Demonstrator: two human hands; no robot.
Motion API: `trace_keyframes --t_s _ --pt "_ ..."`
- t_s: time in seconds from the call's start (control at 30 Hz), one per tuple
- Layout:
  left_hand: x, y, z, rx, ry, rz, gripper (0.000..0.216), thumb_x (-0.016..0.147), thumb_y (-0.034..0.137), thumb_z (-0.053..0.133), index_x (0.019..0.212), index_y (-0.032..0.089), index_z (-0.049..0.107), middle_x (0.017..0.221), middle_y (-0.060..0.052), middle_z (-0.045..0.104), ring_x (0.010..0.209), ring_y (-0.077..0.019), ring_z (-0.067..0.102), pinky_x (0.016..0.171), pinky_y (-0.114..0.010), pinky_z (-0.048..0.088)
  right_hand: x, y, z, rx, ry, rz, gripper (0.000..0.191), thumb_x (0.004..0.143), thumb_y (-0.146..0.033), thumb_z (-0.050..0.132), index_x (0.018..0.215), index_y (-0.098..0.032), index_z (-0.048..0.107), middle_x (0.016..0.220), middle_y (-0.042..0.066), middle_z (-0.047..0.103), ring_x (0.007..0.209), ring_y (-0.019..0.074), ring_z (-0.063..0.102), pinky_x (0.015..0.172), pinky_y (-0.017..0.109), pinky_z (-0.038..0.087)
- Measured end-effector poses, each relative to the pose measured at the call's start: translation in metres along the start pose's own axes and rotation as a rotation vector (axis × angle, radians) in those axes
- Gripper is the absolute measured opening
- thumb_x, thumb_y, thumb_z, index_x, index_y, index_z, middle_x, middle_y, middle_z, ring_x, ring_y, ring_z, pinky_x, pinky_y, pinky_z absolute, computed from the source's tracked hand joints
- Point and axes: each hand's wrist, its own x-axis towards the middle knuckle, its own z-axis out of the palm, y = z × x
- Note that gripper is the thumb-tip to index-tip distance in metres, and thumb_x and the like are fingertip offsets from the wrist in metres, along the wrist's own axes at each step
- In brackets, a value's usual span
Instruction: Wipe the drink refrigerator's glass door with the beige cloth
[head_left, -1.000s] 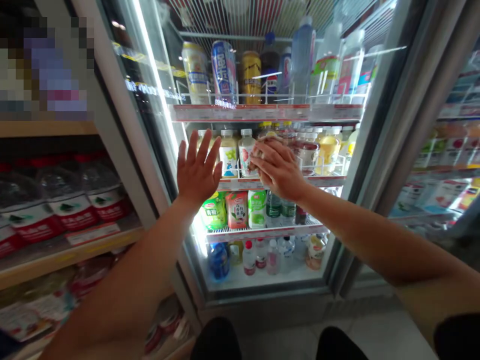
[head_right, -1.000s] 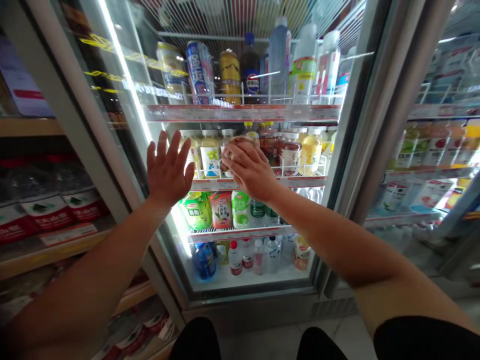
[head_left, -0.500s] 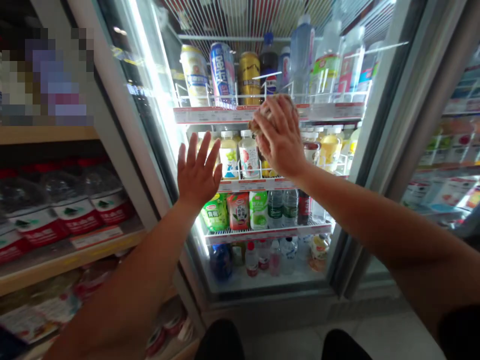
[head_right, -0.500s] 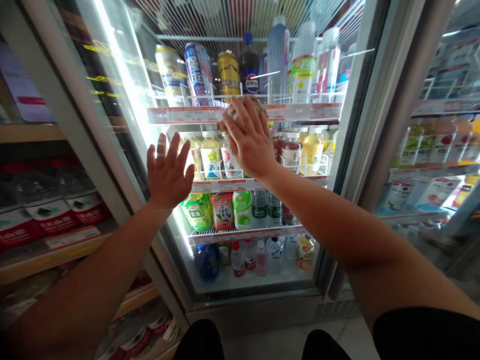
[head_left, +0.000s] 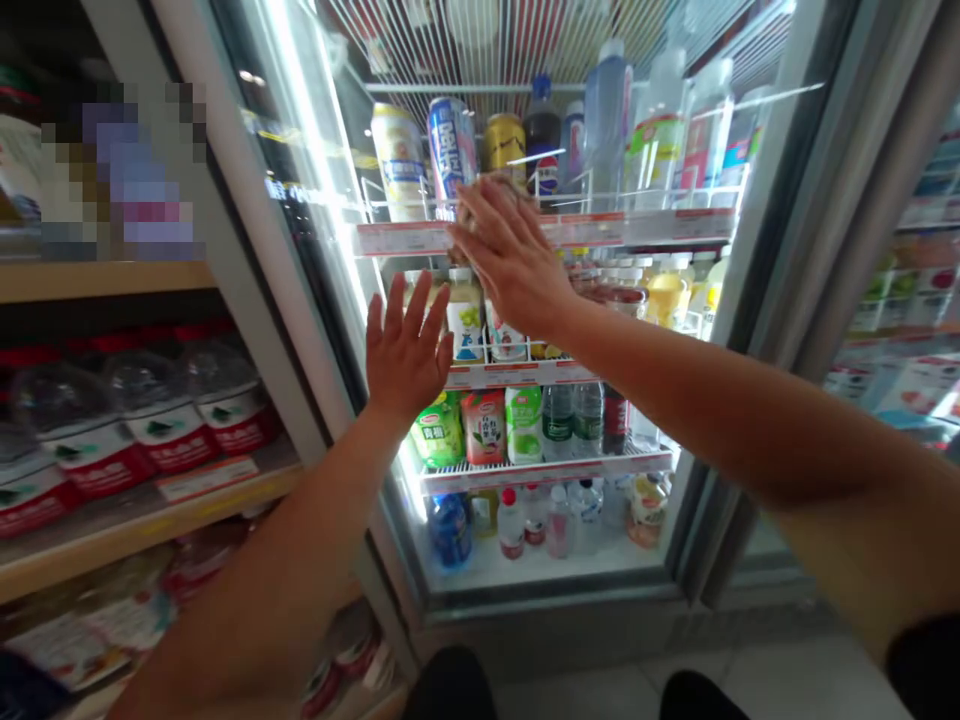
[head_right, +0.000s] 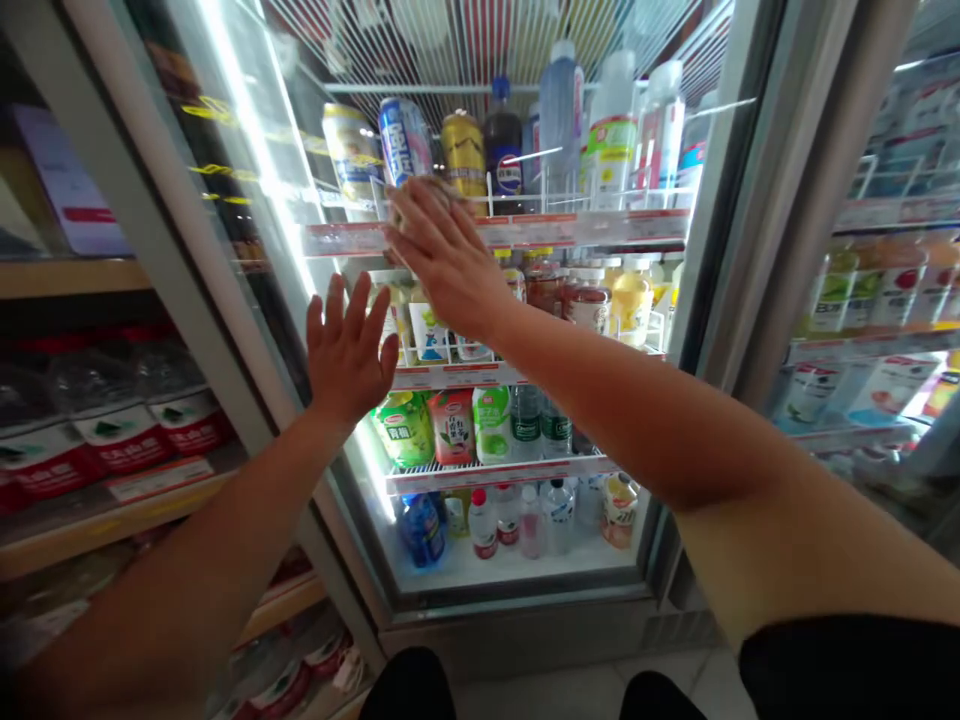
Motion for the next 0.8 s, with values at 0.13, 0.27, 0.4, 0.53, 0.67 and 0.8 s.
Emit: trace_keyframes --t_s 0.13,0.27,0.4,0.53,0.67,0.8 --pt "0.000 0.002 -0.002 -0.021 -0.013 -0.022 0.057 0.108 0.047 0.033 0.163 0.030 0.031 0.171 0.004 0.021 0.160 -0.0223 0.002 0.134 -0.050 0.000 0.022 0.006 -0.009 -0.018 -0.021 -0.028 0.051 0.101 -0.016 0.036 0.146 -0.029 0.056 0.167 0.000 0.039 0.159 0.0247 0.024 0.132 0.055 0.019" --pt "0.000 0.002 -0.003 0.004 0.006 0.004 0.059 0.108 0.044 0.037 0.165 0.033 0.025 0.170 0.003 0.021 0.160 -0.0198 0.003 0.134 -0.053 0.007 0.049 0.014 -0.015 -0.078 0.185 0.227 0.048 0.104 -0.027 0.038 0.148 -0.028 0.056 0.166 0.002 0.041 0.158 0.0281 0.027 0.131 0.055 0.021" --pt "0.000 0.002 -0.003 -0.038 -0.016 -0.018 0.058 0.108 0.049 0.033 0.163 0.032 0.030 0.171 0.007 0.018 0.160 -0.0205 0.001 0.135 -0.047 -0.001 0.047 -0.003 0.000 -0.008 0.073 -0.011 0.044 0.104 -0.030 0.039 0.142 -0.025 0.060 0.164 0.003 0.045 0.157 0.0273 0.030 0.130 0.053 0.020" --pt "0.001 0.004 -0.004 -0.077 -0.026 -0.048 0.057 0.107 0.047 0.036 0.162 0.031 0.033 0.170 0.003 0.024 0.160 -0.0238 0.004 0.134 -0.052 -0.001 0.052 0.004 0.008 0.099 0.010 -0.162 0.044 0.099 -0.031 0.039 0.136 -0.032 0.064 0.160 -0.007 0.050 0.155 0.0216 0.032 0.128 0.044 0.020" --pt "0.000 0.004 -0.005 -0.065 0.005 -0.018 0.059 0.107 0.041 0.041 0.163 0.033 0.030 0.169 0.001 0.026 0.160 -0.0242 0.007 0.133 -0.053 0.003 0.066 0.017 0.002 0.006 0.152 0.094 0.045 0.101 -0.030 0.042 0.143 -0.034 0.058 0.166 -0.003 0.041 0.158 0.0211 0.026 0.131 0.050 0.019" --pt "0.000 0.003 -0.005 -0.024 0.025 0.015 0.061 0.107 0.040 0.043 0.165 0.033 0.026 0.170 0.000 0.025 0.160 -0.0230 0.008 0.133 -0.052 0.005 0.057 -0.001 0.006 -0.036 0.088 0.040 0.047 0.102 -0.036 0.038 0.145 -0.033 0.057 0.166 -0.002 0.040 0.158 0.0226 0.025 0.131 0.046 0.018"
